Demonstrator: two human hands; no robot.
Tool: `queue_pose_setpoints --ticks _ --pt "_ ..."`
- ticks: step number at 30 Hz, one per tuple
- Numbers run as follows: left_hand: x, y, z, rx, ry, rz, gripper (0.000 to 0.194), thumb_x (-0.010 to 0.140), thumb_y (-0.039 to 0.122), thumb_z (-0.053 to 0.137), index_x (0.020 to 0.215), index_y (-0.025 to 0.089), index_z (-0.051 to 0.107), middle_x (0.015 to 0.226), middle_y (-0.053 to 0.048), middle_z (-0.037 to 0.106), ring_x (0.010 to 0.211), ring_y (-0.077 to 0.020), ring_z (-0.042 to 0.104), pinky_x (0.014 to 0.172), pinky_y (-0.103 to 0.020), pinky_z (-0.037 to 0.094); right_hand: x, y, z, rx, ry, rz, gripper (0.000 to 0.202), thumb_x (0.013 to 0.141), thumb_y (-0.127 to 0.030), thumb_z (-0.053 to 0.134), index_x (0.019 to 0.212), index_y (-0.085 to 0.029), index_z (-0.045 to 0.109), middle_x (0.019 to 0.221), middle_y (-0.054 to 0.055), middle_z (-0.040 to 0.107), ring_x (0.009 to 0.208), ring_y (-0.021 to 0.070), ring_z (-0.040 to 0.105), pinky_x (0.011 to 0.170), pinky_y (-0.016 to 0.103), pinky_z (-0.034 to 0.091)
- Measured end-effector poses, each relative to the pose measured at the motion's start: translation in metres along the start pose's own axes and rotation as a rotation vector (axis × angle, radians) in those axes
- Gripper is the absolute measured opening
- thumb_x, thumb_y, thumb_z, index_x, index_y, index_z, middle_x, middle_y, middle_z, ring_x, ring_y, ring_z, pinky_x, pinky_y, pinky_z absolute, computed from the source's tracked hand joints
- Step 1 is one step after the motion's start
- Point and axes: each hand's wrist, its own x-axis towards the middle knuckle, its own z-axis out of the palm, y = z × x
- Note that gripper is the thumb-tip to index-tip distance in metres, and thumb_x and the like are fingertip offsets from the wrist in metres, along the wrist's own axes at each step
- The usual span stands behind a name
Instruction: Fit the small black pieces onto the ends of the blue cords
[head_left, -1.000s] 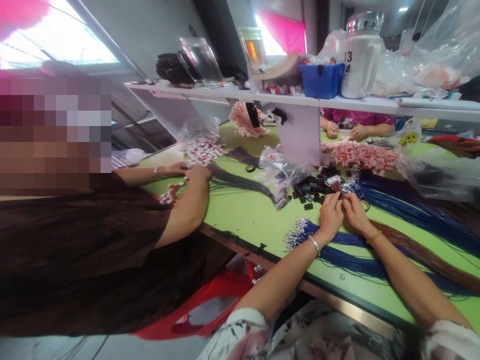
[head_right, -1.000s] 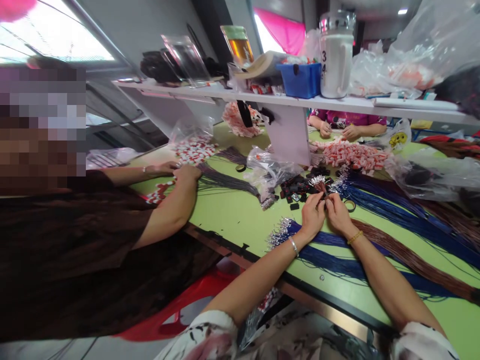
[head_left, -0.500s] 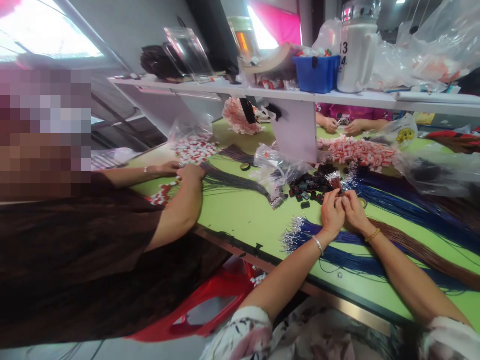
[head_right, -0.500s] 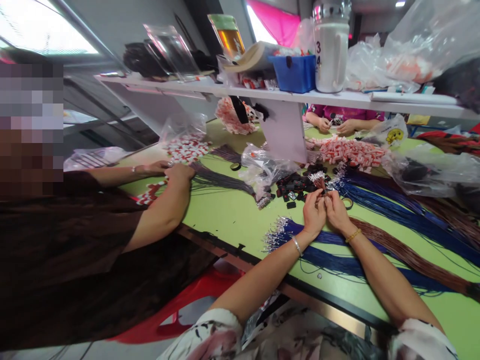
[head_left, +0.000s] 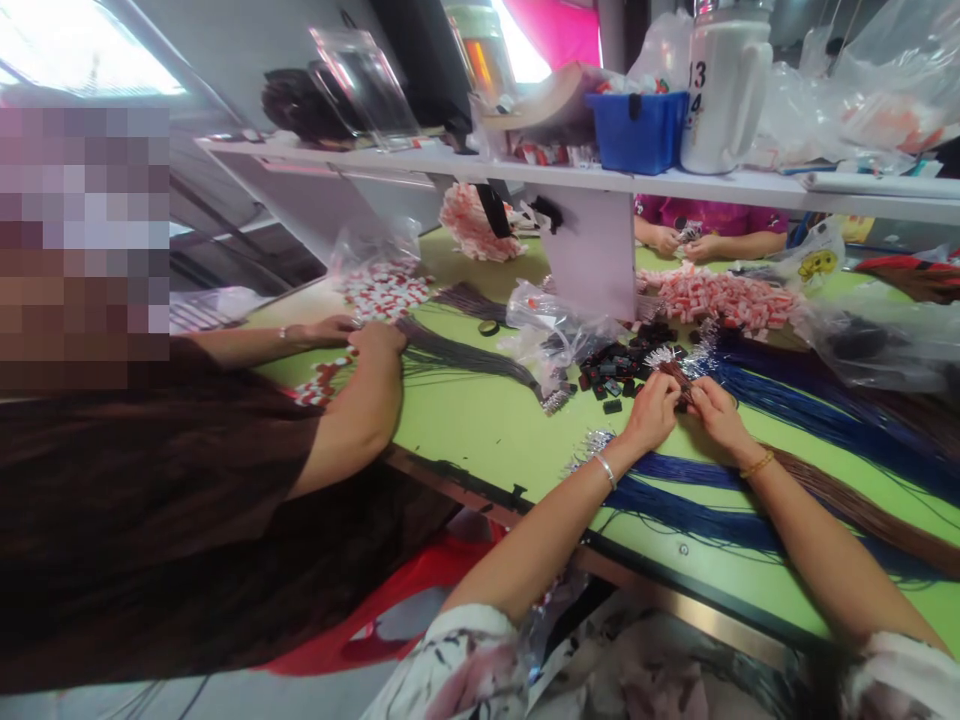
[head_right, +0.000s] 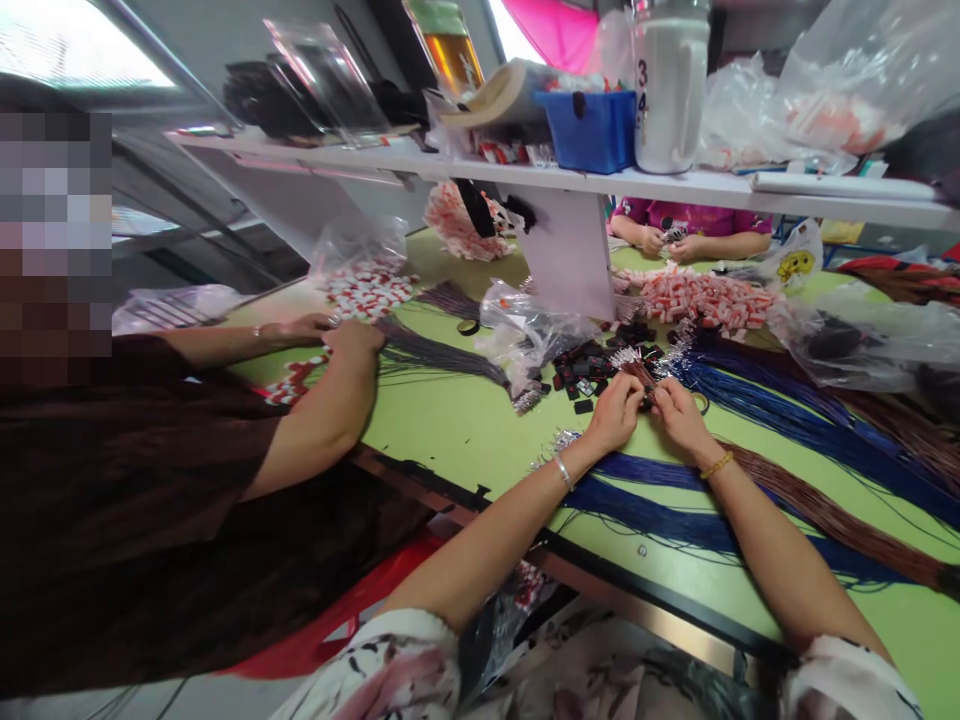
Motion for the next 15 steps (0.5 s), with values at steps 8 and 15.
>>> queue_pose_setpoints --ticks 8,15 --pt "-0.001 -0.024 -0.016 0.423 -0.297 0.364 0.02 0.089 0.012 0.033 0.09 0.015 0.052 0.091 -0.011 0.056 0.085 -0.0204 0.051 0.077 -0.034 0.043 0.003 -0.007 -0.003 0.352 -0.05 0.235 0.043 0.076 -0.06 0.058 0.074 -0.021 0.042 0.049 -0.01 0.028 0.038 0.004 0.018 0.036 0.017 0.014" --pt "-0.005 -0.046 -0.043 0.421 -0.097 0.046 0.02 0.085 0.009 0.035 0.085 0.015 0.054 0.091 -0.012 0.056 0.083 -0.0204 0.051 0.076 -0.034 0.043 0.006 -0.014 -0.014 0.248 0.012 0.167 0.04 0.083 -0.061 0.047 0.077 -0.022 0.043 0.048 -0.01 0.026 0.039 0.0062 0.018 0.037 0.019 0.016"
